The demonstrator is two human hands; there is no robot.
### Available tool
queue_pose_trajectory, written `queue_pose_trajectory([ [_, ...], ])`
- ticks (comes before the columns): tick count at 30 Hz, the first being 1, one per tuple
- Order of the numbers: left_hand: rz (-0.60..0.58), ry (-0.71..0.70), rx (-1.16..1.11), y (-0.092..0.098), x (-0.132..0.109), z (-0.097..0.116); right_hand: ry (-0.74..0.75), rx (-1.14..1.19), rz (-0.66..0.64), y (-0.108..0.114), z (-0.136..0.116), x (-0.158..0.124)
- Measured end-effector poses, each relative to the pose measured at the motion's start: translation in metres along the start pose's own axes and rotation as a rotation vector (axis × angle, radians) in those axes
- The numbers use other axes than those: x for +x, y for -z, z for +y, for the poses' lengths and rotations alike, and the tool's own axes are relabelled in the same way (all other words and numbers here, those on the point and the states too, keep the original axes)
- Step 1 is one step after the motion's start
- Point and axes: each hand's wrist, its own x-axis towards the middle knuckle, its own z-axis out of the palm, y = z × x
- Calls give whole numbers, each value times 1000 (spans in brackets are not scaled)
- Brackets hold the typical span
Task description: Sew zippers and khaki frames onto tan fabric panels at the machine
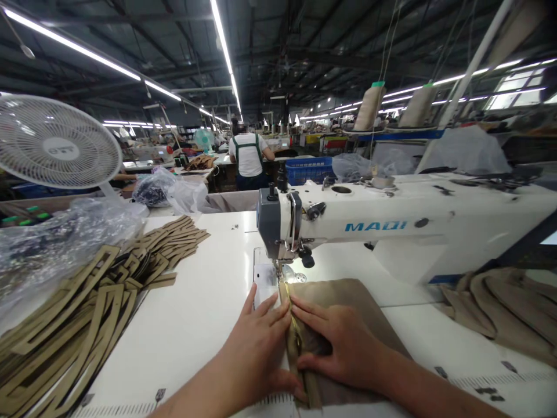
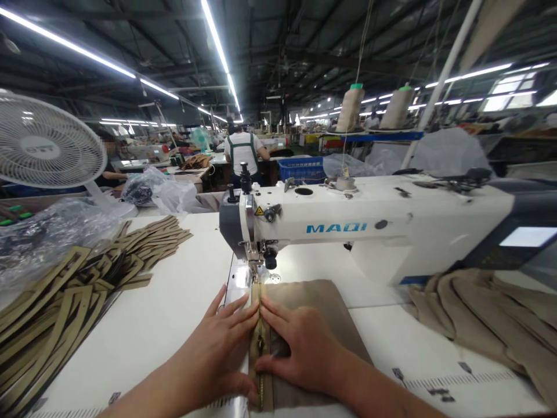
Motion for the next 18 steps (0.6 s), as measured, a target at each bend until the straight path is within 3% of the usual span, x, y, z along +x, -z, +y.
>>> queue_pose_trajectory([
  [7,131,-121,156,-29,0,-22,-20,-64,-28,0,-1,2],
  [13,19,-111,116,-18,3,-19,20,-120,-35,1,-3,4],
  [18,72,-42,66,-14,-4,-7,124,-120,97,-9,6,-3],
])
